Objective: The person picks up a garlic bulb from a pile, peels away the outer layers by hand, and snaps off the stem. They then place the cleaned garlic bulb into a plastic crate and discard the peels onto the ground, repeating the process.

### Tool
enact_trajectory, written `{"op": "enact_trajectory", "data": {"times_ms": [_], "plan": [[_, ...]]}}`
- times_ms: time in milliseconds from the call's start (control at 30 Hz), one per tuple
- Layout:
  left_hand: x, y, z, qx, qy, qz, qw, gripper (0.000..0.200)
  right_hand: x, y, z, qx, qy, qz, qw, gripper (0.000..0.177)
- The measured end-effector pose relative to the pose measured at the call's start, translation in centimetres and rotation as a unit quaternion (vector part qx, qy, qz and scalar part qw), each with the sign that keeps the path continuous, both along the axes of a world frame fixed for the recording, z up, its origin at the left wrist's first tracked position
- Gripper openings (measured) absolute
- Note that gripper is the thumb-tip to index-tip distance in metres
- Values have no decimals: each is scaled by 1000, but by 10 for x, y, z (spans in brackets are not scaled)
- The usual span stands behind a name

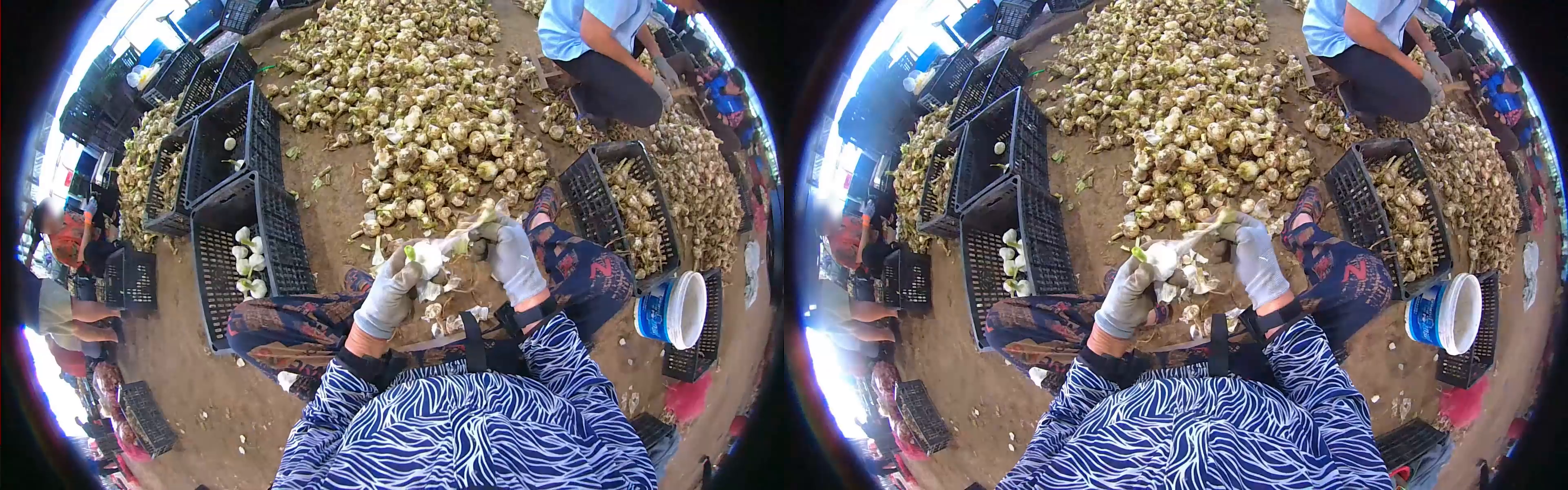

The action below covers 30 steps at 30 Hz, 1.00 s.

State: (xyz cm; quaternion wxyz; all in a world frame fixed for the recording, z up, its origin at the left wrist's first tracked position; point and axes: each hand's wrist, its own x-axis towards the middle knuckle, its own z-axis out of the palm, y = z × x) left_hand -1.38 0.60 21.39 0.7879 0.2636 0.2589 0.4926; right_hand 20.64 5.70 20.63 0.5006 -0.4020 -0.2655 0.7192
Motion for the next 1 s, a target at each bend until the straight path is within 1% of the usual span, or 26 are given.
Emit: {"op": "enact_trajectory", "data": {"times_ms": [33, 67, 100, 133, 167, 200, 233, 267, 300, 333, 400, 433, 467, 533, 567, 633, 667, 700, 733, 767, 800, 833, 867, 900, 933, 1000], "plan": [[-2, -1, -2, -11, -17, 6, 1000, 66, 4, 4, 1, -35, -117, -25, 992, 17], [-5, 0, -3, -11, -18, 6, 1000, 66, 8, 8, 0, -70, -231, -50, 969, 21], [-10, 0, -4, -5, -42, -4, 999, 67, 4, 12, -16, 128, -409, -121, 895, 40], [-13, 2, -4, 2, -66, -15, 998, 67, 8, 6, -23, 128, -409, -121, 895, 40], [-15, 4, -5, -7, -56, -17, 998, 75, -1, -7, 7, 148, -341, -66, 926, 47], [-17, 5, -3, -10, -55, -18, 998, 75, -10, -19, 34, 164, -269, -11, 949, 56], [-17, 7, 3, 4, -28, -29, 999, 79, -18, -25, 56, 140, -247, 65, 957, 63], [-17, 7, 7, 21, -1, -41, 999, 82, -28, -31, 63, 130, -219, 100, 962, 57], [-15, 7, 9, 15, 48, -30, 998, 90, -35, -30, 60, 83, -184, 133, 970, 51], [-13, 8, 9, 17, 49, -31, 998, 90, -41, -27, 55, 38, -148, 167, 974, 46], [-12, 6, 8, 72, 168, 30, 983, 94, -56, -33, 47, 111, -229, 112, 961, 34], [-12, 3, 9, 80, 188, 44, 978, 94, -60, -37, 42, 131, -232, 97, 959, 30], [-13, -1, 10, 86, 208, 56, 973, 95, -64, -41, 41, 131, -228, 101, 959, 30], [-13, -8, 7, 73, 206, 101, 971, 84, -71, -48, 40, 203, -271, 53, 939, 27], [-13, -10, 6, 71, 208, 102, 970, 84, -75, -48, 36, 266, -331, 40, 905, 25], [-14, -11, 5, 109, 269, 128, 948, 65, -76, -49, 34, 260, -336, 41, 905, 24], [-14, -11, 9, 108, 269, 127, 949, 65, -76, -50, 37, 253, -342, 41, 904, 24], [-14, -11, 16, 109, 282, 125, 945, 64, -74, -49, 40, 328, -399, 20, 856, 24], [-15, -10, 21, 111, 295, 123, 941, 62, -73, -49, 44, 327, -399, 20, 856, 24], [-15, -10, 22, 116, 273, 128, 947, 62, -72, -48, 48, 349, -418, 18, 838, 24], [-17, -9, 19, 114, 272, 127, 947, 62, -72, -48, 49, 371, -437, 16, 819, 24], [-20, -6, 15, 178, 344, 133, 912, 62, -71, -46, 48, 370, -437, 17, 819, 24], [-21, -4, 15, 240, 412, 139, 868, 62, -70, -43, 47, 388, -444, 8, 808, 24], [-22, -4, 17, 236, 445, 133, 854, 63, -69, -41, 46, 407, -450, 0, 795, 25], [-21, -4, 19, 236, 443, 134, 854, 63, -68, -42, 48, 407, -451, 1, 794, 25], [-19, -4, 24, 292, 519, 139, 791, 64, -67, -44, 53, 422, -538, 41, 729, 27]]}}
